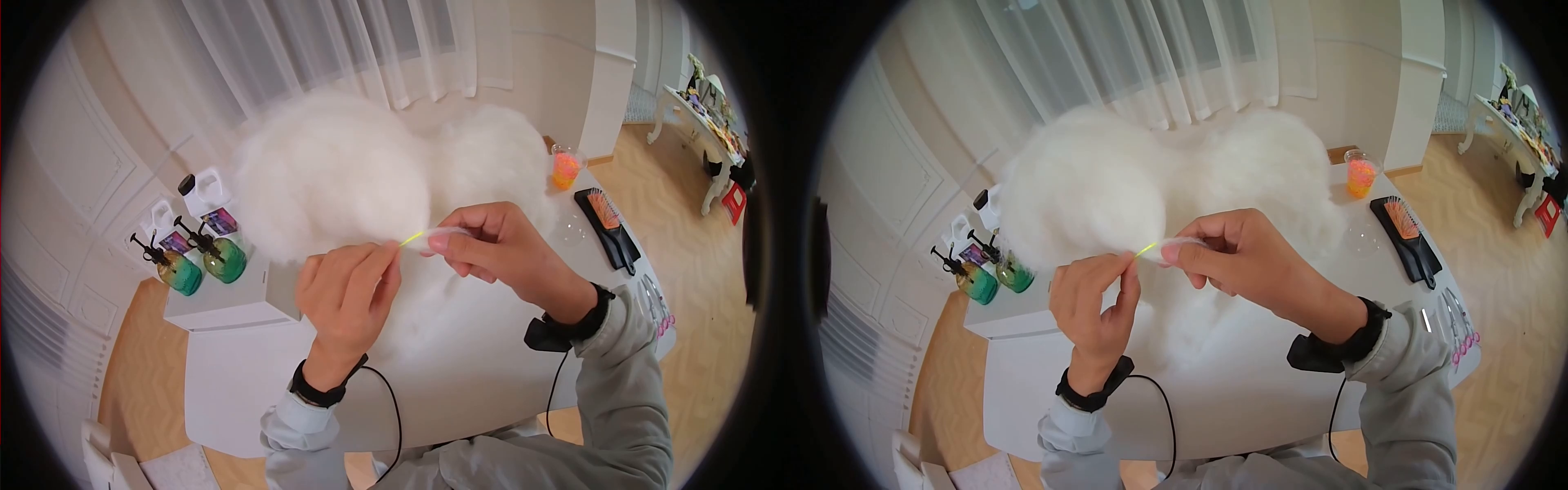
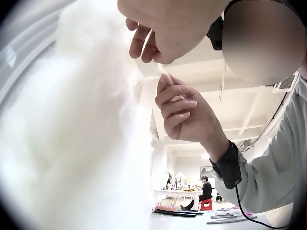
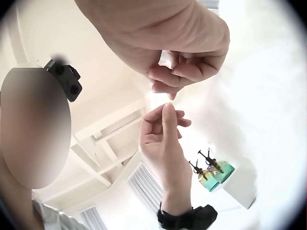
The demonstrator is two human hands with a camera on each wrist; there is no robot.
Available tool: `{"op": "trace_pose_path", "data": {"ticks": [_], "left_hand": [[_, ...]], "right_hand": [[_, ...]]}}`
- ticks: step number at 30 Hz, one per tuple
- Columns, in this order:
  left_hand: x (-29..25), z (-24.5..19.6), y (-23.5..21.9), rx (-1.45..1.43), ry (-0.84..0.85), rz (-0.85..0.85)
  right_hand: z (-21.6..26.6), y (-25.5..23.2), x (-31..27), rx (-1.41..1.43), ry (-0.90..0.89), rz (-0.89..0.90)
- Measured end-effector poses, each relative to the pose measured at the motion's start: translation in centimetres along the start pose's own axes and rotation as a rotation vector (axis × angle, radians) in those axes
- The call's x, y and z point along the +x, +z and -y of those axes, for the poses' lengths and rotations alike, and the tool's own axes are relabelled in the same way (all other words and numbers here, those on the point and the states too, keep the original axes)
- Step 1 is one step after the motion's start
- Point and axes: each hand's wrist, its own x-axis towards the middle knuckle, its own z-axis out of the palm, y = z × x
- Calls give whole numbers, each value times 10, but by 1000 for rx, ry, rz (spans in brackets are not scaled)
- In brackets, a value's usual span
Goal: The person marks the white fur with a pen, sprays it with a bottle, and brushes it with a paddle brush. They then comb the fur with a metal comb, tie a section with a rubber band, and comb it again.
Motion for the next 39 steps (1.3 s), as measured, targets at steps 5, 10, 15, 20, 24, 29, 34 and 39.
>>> {"op": "trace_pose_path", "data": {"ticks": [5,10,15,20,24,29,34,39], "left_hand": [[0,1,4,14,22,-10],[-3,-3,7,-53,-18,-11],[-2,-5,7,-80,-22,12],[0,0,4,58,28,9],[3,6,2,118,52,-5],[22,-6,-10,-18,-52,74],[36,-12,-3,-59,-107,132],[43,-9,6,3,-33,167]], "right_hand": [[-4,-2,2,8,39,37],[-11,1,4,88,39,26],[-12,4,9,111,45,69],[-14,4,10,211,81,96],[-16,0,9,265,92,111],[-31,9,8,-36,-192,-38],[-41,20,12,-614,-564,-335],[-42,20,16,-747,-659,-361]]}}
